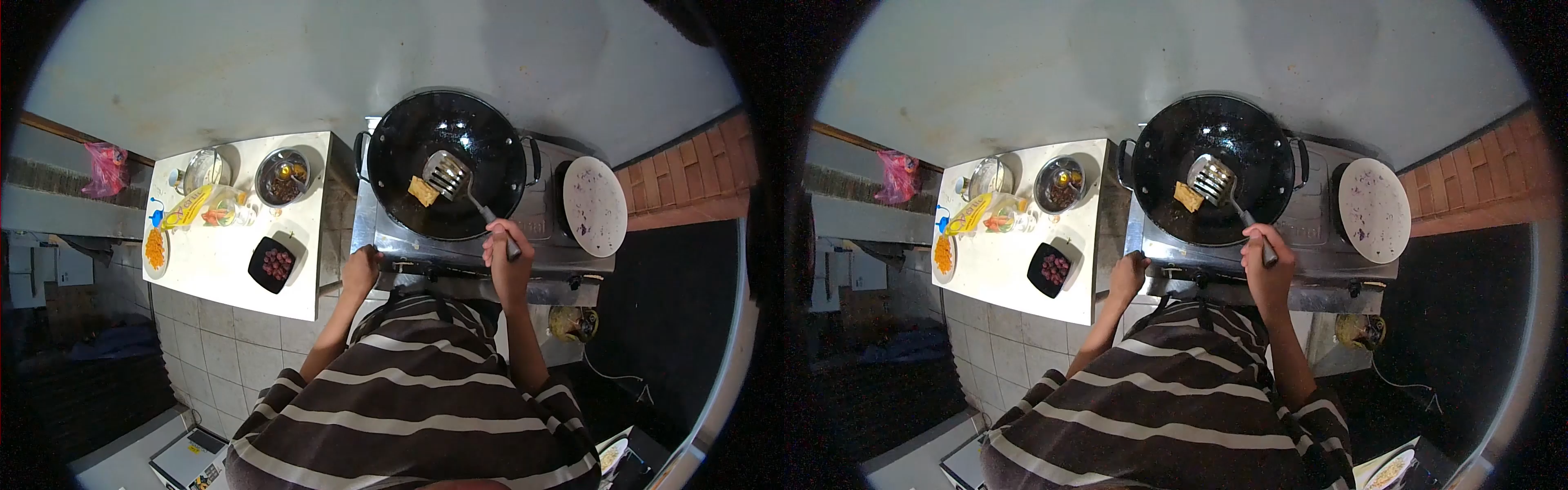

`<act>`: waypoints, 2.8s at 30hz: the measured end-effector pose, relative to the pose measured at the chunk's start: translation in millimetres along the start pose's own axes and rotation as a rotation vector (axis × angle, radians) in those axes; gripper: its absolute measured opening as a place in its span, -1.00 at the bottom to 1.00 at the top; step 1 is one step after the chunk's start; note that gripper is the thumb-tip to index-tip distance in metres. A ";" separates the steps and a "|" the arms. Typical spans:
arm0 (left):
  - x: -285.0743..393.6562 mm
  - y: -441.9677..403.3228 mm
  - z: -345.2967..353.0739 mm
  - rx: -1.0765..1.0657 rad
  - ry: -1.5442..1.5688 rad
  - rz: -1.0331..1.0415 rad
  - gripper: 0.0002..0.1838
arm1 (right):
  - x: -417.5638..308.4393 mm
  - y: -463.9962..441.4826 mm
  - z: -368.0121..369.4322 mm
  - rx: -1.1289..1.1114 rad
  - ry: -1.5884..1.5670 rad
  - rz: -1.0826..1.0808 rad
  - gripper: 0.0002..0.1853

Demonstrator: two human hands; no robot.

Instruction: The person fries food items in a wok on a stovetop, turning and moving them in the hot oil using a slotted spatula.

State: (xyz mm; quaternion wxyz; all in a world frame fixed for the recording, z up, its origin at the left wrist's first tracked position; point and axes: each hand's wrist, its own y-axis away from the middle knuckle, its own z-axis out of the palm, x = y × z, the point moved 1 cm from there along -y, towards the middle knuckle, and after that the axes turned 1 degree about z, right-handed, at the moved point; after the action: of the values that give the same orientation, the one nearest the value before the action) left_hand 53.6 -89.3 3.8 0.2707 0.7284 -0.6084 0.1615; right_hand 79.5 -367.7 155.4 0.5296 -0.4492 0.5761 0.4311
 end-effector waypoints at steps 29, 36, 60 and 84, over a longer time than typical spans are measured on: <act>2.4 0.6 -1.4 -0.015 0.027 -0.031 -0.71 | -12.0 -1.0 3.6 0.099 0.565 -0.460 -0.93; 3.0 2.1 -2.8 0.001 0.015 -0.003 -0.76 | -7.3 1.1 16.5 0.057 0.565 -0.470 -0.95; 9.4 5.9 -7.5 -0.012 0.052 -0.065 -0.72 | -1.5 -14.5 39.8 0.070 0.475 -0.305 -0.95; 5.0 1.9 -5.1 -0.034 0.029 -0.039 -0.75 | 8.5 -35.8 40.8 0.048 0.191 0.040 -0.93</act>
State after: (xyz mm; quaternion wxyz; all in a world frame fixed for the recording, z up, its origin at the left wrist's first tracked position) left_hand 53.3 -90.5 11.0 0.2948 0.7331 -0.5927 0.1564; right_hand 123.1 -336.6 143.4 0.4741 -0.4637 0.6432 0.3827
